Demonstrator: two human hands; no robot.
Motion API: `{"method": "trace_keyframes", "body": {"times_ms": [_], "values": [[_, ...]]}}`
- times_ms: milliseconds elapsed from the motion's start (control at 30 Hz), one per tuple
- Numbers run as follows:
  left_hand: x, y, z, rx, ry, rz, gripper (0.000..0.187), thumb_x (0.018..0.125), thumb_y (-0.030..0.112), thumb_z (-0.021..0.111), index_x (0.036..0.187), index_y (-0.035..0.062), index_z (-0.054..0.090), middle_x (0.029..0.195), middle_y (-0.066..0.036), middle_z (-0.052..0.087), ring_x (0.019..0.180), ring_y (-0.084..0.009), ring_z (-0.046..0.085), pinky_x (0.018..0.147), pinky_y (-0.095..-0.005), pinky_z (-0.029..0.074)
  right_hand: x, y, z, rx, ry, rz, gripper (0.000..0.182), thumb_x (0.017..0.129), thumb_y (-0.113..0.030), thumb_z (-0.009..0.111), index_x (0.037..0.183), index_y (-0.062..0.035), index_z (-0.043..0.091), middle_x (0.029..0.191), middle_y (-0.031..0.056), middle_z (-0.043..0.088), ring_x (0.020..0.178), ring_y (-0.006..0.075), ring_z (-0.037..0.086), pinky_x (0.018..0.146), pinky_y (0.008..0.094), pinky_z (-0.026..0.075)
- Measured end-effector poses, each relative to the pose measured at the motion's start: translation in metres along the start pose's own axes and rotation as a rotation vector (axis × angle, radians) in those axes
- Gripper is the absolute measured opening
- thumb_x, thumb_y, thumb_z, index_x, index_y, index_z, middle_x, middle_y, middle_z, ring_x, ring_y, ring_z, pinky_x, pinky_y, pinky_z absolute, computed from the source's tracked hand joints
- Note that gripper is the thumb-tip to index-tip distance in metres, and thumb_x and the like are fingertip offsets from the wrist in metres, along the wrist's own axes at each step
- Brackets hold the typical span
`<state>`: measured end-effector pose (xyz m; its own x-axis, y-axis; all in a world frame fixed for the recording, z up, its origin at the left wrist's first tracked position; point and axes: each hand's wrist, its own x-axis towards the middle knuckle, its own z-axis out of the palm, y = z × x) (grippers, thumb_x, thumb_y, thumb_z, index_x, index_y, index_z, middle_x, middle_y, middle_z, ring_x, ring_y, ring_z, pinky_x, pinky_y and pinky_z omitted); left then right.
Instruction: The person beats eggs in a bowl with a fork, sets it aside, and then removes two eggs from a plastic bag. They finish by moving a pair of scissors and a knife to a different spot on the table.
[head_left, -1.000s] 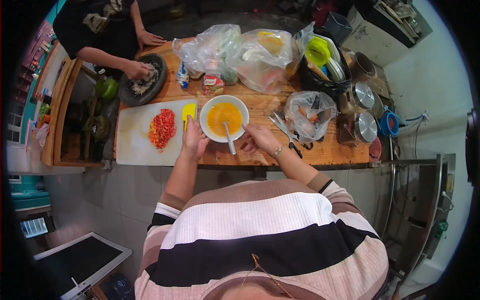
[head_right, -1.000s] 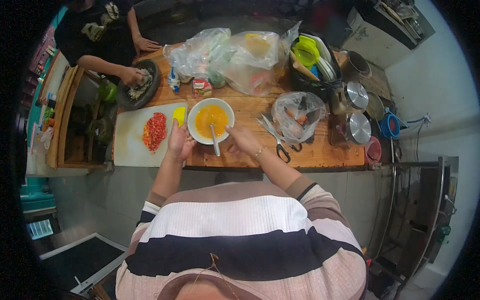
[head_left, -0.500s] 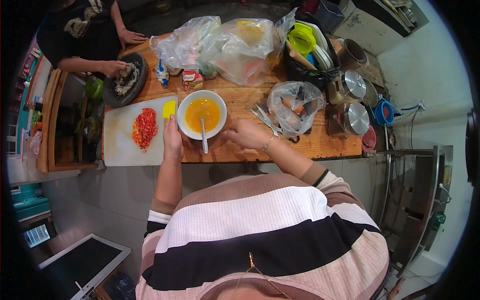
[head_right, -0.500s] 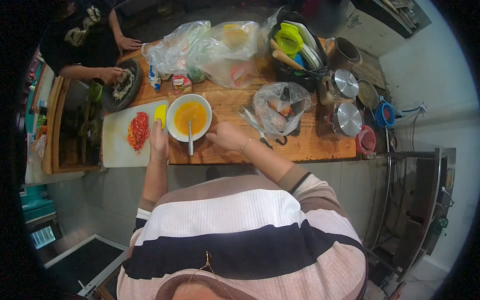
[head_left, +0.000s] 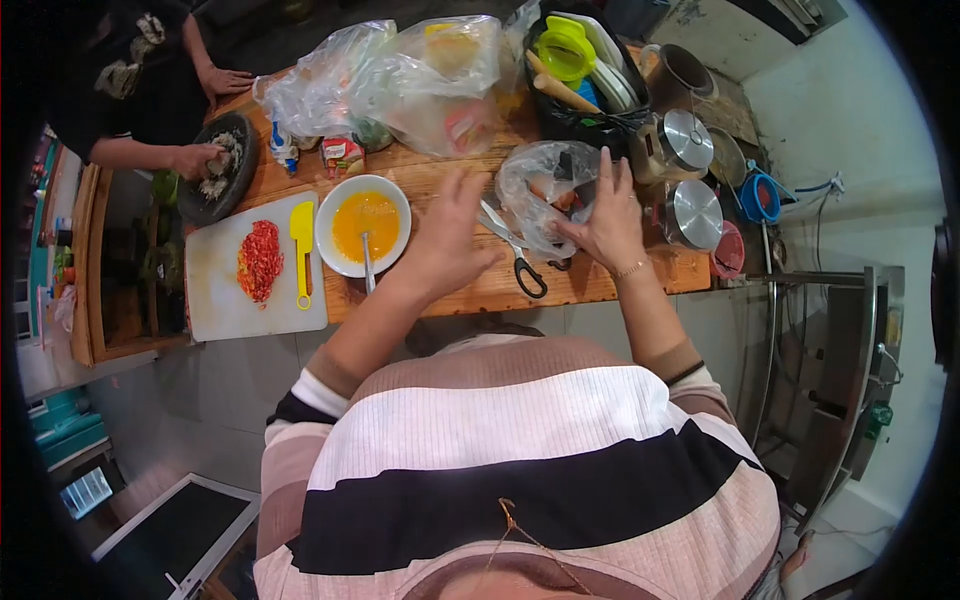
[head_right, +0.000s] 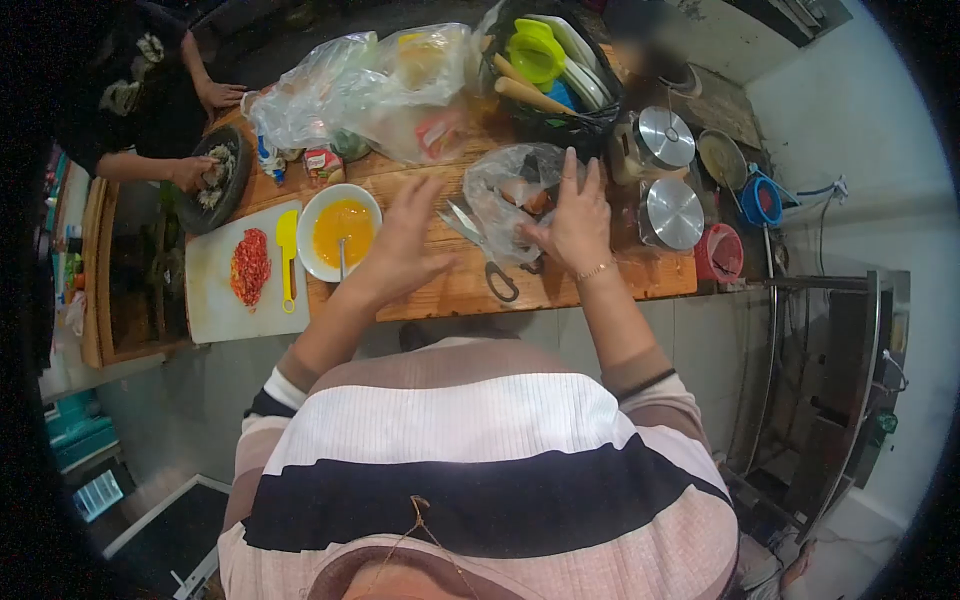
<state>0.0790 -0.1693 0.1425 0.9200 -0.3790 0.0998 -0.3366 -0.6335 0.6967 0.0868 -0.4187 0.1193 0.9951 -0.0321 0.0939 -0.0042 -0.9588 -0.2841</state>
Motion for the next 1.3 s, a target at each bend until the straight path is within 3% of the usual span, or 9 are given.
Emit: {"method": "trace_keyframes", "body": {"times_ms": [300,533,633,733,900,1033,1133,1167,1300], "values": [[0.05,-0.011,0.084,0.071,-0.039,-0.189,0.081,0.068,0.01,0.073,0.14,0.0092,0.036,0.134,-0.03,0.04,0.117,-0.0438,0.05,0.094,-0.0476,0.044,0.03,0.03,0.044,0.68,-0.346,0.133,0.047,0.071,-0.015,0.075,0.111,0.0025,0.057,0.119,0.0162,0.052,0.094,0.0167,0.055,0.08,0.0299,0.049],[0.058,-0.037,0.074,-0.379,-0.159,-0.39,0.032,0.072,0.016,0.07,0.1,0.0034,0.065,0.107,-0.019,0.061,0.097,-0.0327,0.06,0.086,-0.04,0.047,-0.019,-0.023,0.04,0.443,-0.057,-0.275,0.042,0.069,-0.015,0.074,0.106,-0.0025,0.058,0.108,0.0186,0.059,0.096,0.036,0.06,0.08,0.0424,0.049],[0.06,-0.039,0.071,-0.358,-0.307,-0.357,0.041,0.075,0.024,0.074,0.107,0.0008,0.061,0.103,-0.015,0.061,0.098,-0.0252,0.058,0.088,-0.0377,0.044,0.002,-0.026,0.045,0.431,-0.072,-0.13,0.032,0.07,-0.014,0.071,0.099,-0.0041,0.062,0.105,0.0218,0.061,0.1,0.0412,0.058,0.081,0.0467,0.048],[0.047,-0.045,0.075,-0.206,0.158,-0.007,0.066,0.068,0.028,0.081,0.122,0.0018,0.051,0.123,-0.019,0.052,0.113,-0.0259,0.051,0.097,-0.0388,0.04,0.031,-0.026,0.027,0.411,-0.025,-0.082,0.029,0.066,-0.008,0.067,0.095,-0.0059,0.062,0.086,0.0202,0.064,0.087,0.041,0.06,0.076,0.0462,0.048],[0.049,-0.025,0.056,-0.33,0.293,0.173,0.097,0.061,0.022,0.086,0.139,-0.0009,0.032,0.13,-0.021,0.049,0.126,-0.0323,0.044,0.108,-0.0422,0.033,0.044,-0.056,-0.018,0.499,-0.301,-0.337,0.025,0.069,-0.005,0.063,0.093,-0.0008,0.06,0.079,0.0177,0.063,0.074,0.0328,0.062,0.072,0.0367,0.049],[0.045,-0.042,0.054,-0.675,0.053,0.068,0.078,0.07,0.021,0.081,0.133,-0.0004,0.041,0.12,-0.013,0.056,0.114,-0.0273,0.056,0.099,-0.0376,0.044,0.029,-0.082,-0.003,0.747,-0.333,-0.35,0.024,0.072,-0.007,0.064,0.094,0.0014,0.059,0.085,0.019,0.062,0.081,0.0298,0.062,0.077,0.0356,0.048],[0.038,-0.066,0.058,-1.752,-0.058,-0.4,0.052,0.079,0.021,0.072,0.122,0.0009,0.052,0.11,-0.008,0.062,0.101,-0.0241,0.063,0.088,-0.0322,0.05,0.012,-0.094,-0.018,0.687,-0.336,-0.459,0.025,0.075,-0.013,0.067,0.094,0.0013,0.059,0.096,0.0192,0.062,0.09,0.0328,0.06,0.079,0.0382,0.048],[0.033,-0.071,0.061,-1.217,0.117,-0.263,0.028,0.085,0.018,0.062,0.108,0.0021,0.061,0.103,-0.008,0.065,0.096,-0.0229,0.065,0.082,-0.0312,0.052,0.002,-0.091,-0.009,0.579,-0.166,-0.555,0.042,0.076,-0.022,0.072,0.109,-0.0009,0.058,0.113,0.0205,0.057,0.104,0.0376,0.055,0.086,0.0387,0.047],[0.019,-0.078,0.053,-0.495,0.387,-0.095,0.022,0.083,0.01,0.06,0.102,0.0022,0.064,0.099,-0.012,0.069,0.091,-0.0209,0.067,0.079,-0.0328,0.053,-0.022,-0.088,-0.013,0.619,0.043,-0.41,0.072,0.072,-0.032,0.08,0.129,-0.0006,0.048,0.126,0.0208,0.051,0.117,0.0351,0.051,0.095,0.0372,0.045]]}}
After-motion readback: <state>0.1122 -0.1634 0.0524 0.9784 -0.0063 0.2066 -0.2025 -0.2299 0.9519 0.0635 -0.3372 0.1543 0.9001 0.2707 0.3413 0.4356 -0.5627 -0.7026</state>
